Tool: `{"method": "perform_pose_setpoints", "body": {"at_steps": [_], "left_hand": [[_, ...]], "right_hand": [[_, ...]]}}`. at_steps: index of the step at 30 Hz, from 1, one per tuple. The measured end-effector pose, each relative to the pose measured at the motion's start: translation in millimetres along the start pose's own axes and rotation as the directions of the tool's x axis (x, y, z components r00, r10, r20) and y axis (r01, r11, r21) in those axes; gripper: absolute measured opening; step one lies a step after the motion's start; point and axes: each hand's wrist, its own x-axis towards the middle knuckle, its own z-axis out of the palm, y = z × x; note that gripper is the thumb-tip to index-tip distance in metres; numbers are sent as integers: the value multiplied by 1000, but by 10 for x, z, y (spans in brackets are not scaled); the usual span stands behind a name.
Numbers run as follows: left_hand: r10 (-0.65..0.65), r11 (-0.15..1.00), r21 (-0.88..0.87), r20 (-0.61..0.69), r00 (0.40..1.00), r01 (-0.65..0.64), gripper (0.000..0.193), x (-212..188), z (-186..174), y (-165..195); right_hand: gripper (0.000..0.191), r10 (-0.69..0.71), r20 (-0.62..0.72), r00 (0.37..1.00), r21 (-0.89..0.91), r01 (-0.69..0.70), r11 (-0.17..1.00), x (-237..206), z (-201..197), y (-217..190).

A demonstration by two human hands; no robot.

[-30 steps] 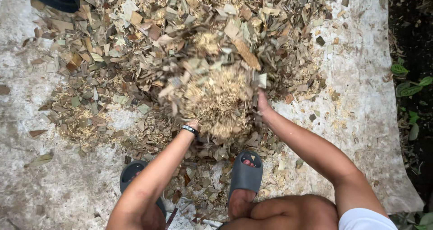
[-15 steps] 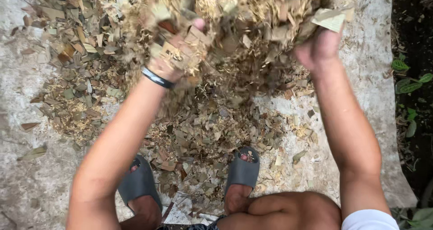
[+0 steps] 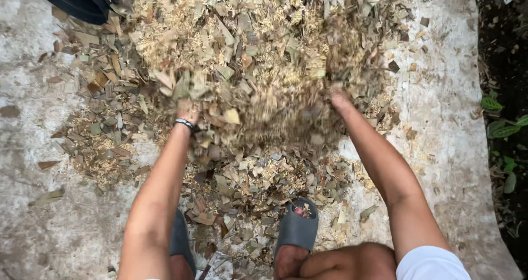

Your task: The person sits on the ground and mixes wood chip mulch with fine sawdust on a tarp by hand, then scoops the mixture into a woven sack. They then fill a nursery pot with the mix and set anthurium seedlings into it, pressing medium around the roots.

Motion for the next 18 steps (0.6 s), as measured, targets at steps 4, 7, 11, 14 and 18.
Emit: {"method": "perform_pose_setpoints", "body": {"at_steps": [4,7,11,14,18], "left_hand": [[182,945,237,193,964,-226,59,-72,443,51],[208,866,389,289,934,-313,55,-121,690,142],[238,919,-340,71,969,-201,60,-71,827,467],[248,711,-692,78,965,-127,64,-159,509,523],[241,777,-620,129,962,-111,70,-259,-503,-103]], "right_hand": [[63,-212,-13,977,300,206,932,-16,228,-119],[62,-322,-19,946,363,307,880,-45,317,-178],[65,-416,-84,905,151,425,893,-215,285,-402],[71,-585,-40,810,-33,584,811,-409,7,-610],[87,-671,-96,736,92,677,730,-165,-886,-632]]}}
